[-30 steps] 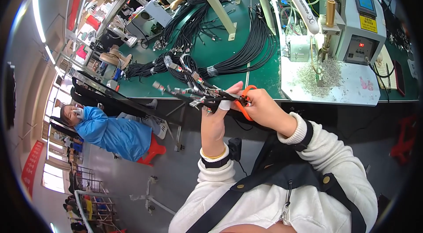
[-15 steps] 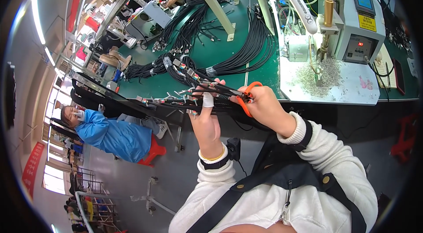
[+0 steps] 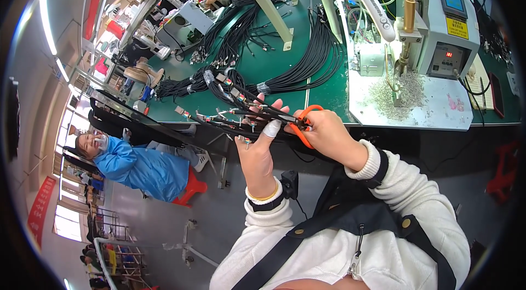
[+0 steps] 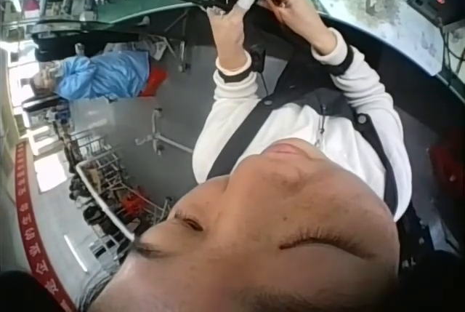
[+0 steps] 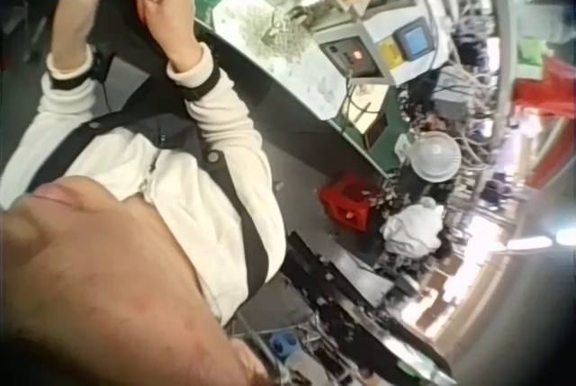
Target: The person picks up a bundle of cables, trims the wire ends with shears, and then places the wires into a machine to crimp them.
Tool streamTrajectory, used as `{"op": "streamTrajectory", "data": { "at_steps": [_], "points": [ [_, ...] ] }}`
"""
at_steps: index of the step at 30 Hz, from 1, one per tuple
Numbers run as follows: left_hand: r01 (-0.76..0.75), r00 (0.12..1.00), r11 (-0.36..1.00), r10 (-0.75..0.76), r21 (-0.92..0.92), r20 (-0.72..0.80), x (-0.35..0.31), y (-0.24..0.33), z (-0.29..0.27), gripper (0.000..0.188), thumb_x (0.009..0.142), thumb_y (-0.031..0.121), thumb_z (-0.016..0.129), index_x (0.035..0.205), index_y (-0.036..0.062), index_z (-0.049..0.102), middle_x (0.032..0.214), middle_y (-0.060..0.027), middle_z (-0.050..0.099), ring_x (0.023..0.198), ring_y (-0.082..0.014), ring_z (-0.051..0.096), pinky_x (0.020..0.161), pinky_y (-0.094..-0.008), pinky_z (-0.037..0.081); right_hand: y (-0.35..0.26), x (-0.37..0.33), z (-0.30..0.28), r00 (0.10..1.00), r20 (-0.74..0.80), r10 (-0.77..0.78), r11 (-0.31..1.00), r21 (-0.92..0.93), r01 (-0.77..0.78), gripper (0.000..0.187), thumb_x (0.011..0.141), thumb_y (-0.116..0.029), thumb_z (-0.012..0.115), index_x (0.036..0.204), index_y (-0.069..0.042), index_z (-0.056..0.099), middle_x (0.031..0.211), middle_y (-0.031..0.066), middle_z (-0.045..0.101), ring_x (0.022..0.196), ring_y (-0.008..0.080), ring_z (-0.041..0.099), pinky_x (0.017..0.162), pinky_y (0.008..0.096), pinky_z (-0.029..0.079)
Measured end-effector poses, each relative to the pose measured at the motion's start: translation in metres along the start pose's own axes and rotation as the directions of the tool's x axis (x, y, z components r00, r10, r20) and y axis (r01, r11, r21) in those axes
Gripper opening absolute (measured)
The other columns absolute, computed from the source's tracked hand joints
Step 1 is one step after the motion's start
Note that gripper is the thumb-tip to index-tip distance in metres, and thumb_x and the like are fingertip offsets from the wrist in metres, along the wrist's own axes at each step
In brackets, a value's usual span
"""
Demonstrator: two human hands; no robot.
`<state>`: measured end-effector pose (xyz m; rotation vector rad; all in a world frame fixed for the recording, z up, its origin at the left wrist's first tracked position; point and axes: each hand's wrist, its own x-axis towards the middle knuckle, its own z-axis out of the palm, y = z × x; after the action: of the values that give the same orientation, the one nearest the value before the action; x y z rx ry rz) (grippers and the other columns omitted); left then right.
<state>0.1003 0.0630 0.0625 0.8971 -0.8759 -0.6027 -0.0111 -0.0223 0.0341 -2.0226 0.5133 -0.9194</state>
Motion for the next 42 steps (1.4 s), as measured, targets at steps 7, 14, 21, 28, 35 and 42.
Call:
{"op": "streamTrajectory", "data": {
  "at_steps": [7,14,21,28,35,42],
  "points": [
    [0.072,0.992,0.997,-0.072,-0.006,-0.102,-0.001,0.009,0.011,0.040,0.075,-0.007,0.059,0.113,-0.0061,0.047,0.107,-0.0131,0.054,0.095,-0.0216,0.057,0.082,-0.0308,0.047,-0.001,-0.001,0.003,0.999,-0.044,-0.013,0.991,0.136,0.019,0.019,0.071,-0.012,0.070,0.080,-0.001,0.058,0.061,0.0132,0.054,0.051,0.0267,0.047,0.050,0.0303,0.039],
    [0.083,0.988,0.994,-0.073,0.072,-0.137,-0.001,0.003,0.000,0.037,0.075,-0.006,0.061,0.110,-0.0057,0.049,0.101,-0.0116,0.057,0.089,-0.0166,0.058,0.080,-0.0277,0.046,-0.008,-0.002,0.000,0.992,-0.094,0.086,0.953,0.299,-0.054,0.017,0.071,-0.003,0.069,0.082,0.001,0.058,0.078,0.0060,0.059,0.066,0.0109,0.051,0.059,0.0249,0.040],
    [0.151,0.988,0.989,-0.150,0.007,-0.027,0.002,-0.003,0.000,0.026,0.078,-0.001,0.061,0.103,-0.0028,0.055,0.096,-0.0098,0.059,0.087,-0.0152,0.056,0.082,-0.0289,0.043,-0.004,-0.004,-0.004,0.994,-0.062,0.093,0.964,0.256,-0.075,0.013,0.076,-0.007,0.066,0.083,0.001,0.060,0.073,0.0042,0.056,0.063,0.0092,0.047,0.056,0.0234,0.038],
    [0.081,0.992,0.996,-0.084,0.029,0.091,0.001,-0.016,-0.008,0.018,0.078,0.002,0.061,0.096,-0.0003,0.060,0.094,-0.0090,0.060,0.090,-0.0165,0.055,0.084,-0.0306,0.041,-0.008,-0.005,0.000,0.999,-0.035,0.014,0.984,0.178,-0.007,0.015,0.077,-0.009,0.064,0.087,0.002,0.062,0.064,0.0085,0.057,0.054,0.0109,0.047,0.050,0.0237,0.038],
    [-0.053,0.995,0.986,0.066,0.161,-0.077,0.006,-0.008,-0.012,0.017,0.083,0.008,0.055,0.096,-0.0020,0.060,0.099,-0.0123,0.060,0.093,-0.0180,0.055,0.085,-0.0305,0.040,-0.006,-0.003,-0.001,0.943,-0.304,-0.134,0.937,0.271,0.220,0.018,0.076,-0.007,0.063,0.093,0.000,0.062,0.074,0.0165,0.061,0.069,0.0199,0.063,0.059,0.0275,0.047],
    [0.108,0.994,0.992,-0.106,-0.071,0.040,0.004,-0.003,0.003,0.037,0.082,0.011,0.056,0.114,-0.0049,0.048,0.106,-0.0203,0.057,0.099,-0.0261,0.054,0.085,-0.0370,0.043,-0.012,-0.006,-0.005,0.999,0.012,-0.034,0.998,0.053,0.033,0.022,0.074,-0.008,0.066,0.095,-0.003,0.062,0.076,0.0153,0.062,0.068,0.0270,0.061,0.059,0.0287,0.046]
  ]
}}
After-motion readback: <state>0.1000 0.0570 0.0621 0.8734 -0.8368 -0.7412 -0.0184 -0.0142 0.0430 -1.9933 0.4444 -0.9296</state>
